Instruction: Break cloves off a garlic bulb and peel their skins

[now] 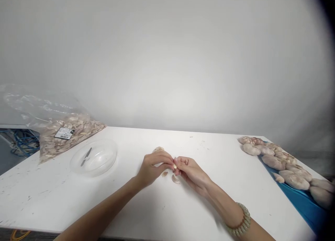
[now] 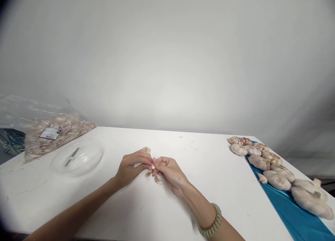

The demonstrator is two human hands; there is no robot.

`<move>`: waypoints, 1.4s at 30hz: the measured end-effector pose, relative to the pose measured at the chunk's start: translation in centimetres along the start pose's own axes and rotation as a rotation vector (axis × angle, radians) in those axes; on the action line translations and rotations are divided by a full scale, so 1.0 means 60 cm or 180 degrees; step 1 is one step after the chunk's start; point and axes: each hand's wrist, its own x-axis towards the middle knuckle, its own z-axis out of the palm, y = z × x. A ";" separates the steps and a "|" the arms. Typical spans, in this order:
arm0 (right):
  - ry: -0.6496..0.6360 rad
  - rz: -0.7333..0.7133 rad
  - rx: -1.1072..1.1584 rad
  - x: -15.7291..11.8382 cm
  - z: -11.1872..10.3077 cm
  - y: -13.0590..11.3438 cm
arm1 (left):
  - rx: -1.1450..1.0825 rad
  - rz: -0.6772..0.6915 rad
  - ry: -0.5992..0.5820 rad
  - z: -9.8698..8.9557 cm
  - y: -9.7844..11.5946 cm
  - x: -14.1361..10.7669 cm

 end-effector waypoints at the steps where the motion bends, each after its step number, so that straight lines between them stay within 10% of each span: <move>1: 0.0006 -0.0005 0.0000 0.000 0.000 0.000 | -0.0002 -0.0029 0.0018 0.000 0.000 0.000; 14: 0.0013 -0.0030 -0.0022 0.005 -0.007 0.007 | -0.0009 -0.0391 0.0034 0.004 0.006 -0.005; 23: -0.0069 0.0051 0.0091 0.000 -0.004 0.002 | 0.0171 0.0274 0.0059 0.005 0.004 -0.001; 36: -0.0271 0.0041 0.0372 0.006 -0.014 -0.002 | -0.0003 -0.1484 0.1056 -0.006 -0.003 0.008; 42: 0.0181 -0.0575 -0.0911 0.003 -0.037 -0.030 | 0.1467 -0.0477 -0.0082 0.013 -0.003 -0.021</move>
